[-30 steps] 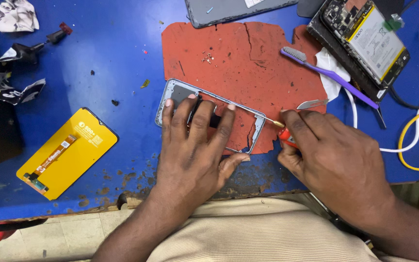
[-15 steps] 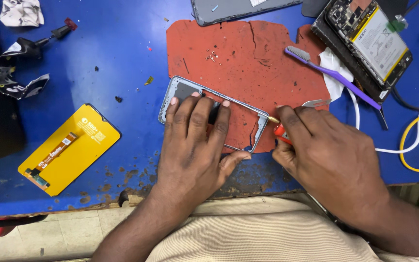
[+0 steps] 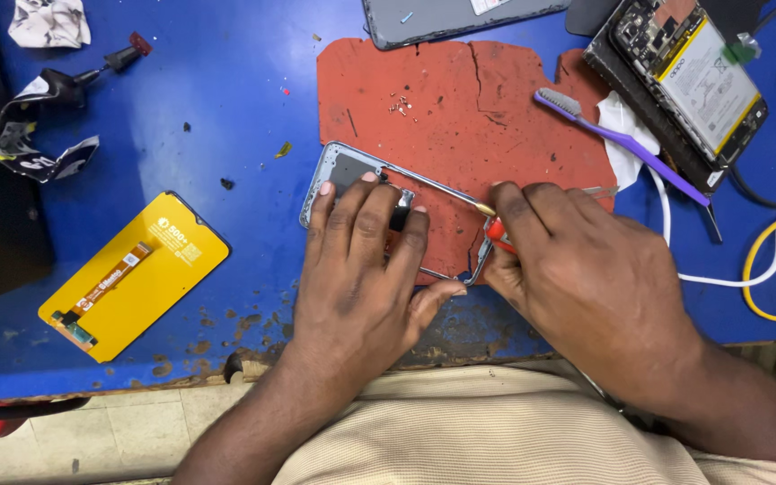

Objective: The person disassembles a smartphone using a screwdriver and tweezers, removes the back cover and battery, and then reassembles the device. The person tests the phone by turning it on and interacting with the screen before continuing to adjust internal components.

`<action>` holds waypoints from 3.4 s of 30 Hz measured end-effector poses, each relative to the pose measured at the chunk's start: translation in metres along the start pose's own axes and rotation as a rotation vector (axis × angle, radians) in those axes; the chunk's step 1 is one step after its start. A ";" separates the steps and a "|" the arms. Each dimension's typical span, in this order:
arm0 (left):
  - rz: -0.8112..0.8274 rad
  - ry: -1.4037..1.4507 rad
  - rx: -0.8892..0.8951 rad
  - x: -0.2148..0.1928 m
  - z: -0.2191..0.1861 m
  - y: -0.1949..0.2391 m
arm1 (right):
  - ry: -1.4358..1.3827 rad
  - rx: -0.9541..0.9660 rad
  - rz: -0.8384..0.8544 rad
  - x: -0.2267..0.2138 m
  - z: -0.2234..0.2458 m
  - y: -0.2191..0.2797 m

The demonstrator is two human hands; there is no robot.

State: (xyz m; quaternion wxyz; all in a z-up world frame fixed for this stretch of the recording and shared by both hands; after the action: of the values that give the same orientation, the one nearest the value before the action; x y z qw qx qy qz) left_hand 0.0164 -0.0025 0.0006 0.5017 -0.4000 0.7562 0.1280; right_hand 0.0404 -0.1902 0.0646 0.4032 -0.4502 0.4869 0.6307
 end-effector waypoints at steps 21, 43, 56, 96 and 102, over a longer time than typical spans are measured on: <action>-0.094 0.094 -0.017 -0.010 0.002 0.003 | 0.024 -0.148 -0.038 -0.004 0.017 -0.031; -0.055 0.095 -0.008 -0.010 0.004 0.001 | 0.178 -0.620 -0.050 -0.023 0.001 -0.147; -0.072 0.079 0.002 -0.008 0.003 -0.001 | 0.496 -0.852 -0.306 -0.027 0.039 -0.146; 0.002 0.217 0.053 -0.075 0.039 0.004 | -0.704 0.112 -0.200 0.027 -0.104 0.078; -0.136 0.221 -0.065 -0.034 0.003 0.006 | -0.362 0.032 -0.225 0.021 -0.061 0.076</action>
State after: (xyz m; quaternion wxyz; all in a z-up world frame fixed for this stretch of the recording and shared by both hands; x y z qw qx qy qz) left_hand 0.0204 0.0190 0.0269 0.4096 -0.4782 0.7734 0.0734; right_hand -0.0260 -0.2638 0.0563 0.5592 -0.3746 0.3631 0.6443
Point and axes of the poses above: each hand's wrist, its own y-axis away from the middle knuckle, its own x-axis out of the palm, z = x × y, the point moved 2 cm from there along -y, towards the middle knuckle, and after that the axes turned 13 degrees about x, right-handed, at the moved point
